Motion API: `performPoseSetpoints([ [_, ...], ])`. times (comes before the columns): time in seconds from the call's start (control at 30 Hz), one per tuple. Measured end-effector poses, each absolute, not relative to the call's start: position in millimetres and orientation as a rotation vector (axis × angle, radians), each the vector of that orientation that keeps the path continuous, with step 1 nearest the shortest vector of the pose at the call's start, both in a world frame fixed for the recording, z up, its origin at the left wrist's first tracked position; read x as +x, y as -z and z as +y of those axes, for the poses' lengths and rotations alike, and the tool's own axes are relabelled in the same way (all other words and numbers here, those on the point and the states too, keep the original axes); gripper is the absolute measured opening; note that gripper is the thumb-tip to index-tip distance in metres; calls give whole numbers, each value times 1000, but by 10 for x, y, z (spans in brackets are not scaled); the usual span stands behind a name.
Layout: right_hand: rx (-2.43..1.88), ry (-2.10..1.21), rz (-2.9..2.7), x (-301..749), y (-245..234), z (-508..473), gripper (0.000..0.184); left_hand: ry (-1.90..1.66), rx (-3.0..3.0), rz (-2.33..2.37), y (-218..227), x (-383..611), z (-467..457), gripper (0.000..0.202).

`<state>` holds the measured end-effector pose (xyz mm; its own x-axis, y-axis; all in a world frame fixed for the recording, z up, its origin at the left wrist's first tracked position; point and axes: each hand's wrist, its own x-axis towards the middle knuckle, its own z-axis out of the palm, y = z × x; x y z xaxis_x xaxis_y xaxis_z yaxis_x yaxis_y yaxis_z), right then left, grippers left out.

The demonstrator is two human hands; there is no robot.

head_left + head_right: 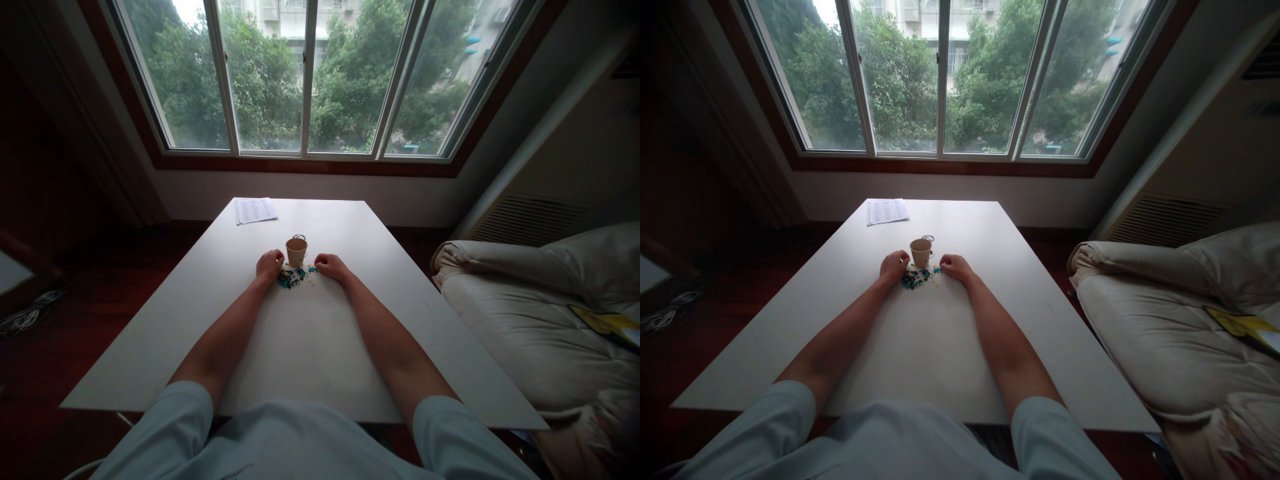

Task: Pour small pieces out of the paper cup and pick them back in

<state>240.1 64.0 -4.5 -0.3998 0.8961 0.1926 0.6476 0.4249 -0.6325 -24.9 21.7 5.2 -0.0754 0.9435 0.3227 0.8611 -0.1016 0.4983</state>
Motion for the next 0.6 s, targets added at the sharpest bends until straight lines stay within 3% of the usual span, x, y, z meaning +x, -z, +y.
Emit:
performPoseSetpoints([
  [0.4,-1351,-595,-2146,2391,6,615,21,-1596,1493,1378,-51,-159,358,18],
  [0.6,-1349,-585,-2141,2390,12,622,21,-1691,1388,1177,-135,-65,327,21],
])
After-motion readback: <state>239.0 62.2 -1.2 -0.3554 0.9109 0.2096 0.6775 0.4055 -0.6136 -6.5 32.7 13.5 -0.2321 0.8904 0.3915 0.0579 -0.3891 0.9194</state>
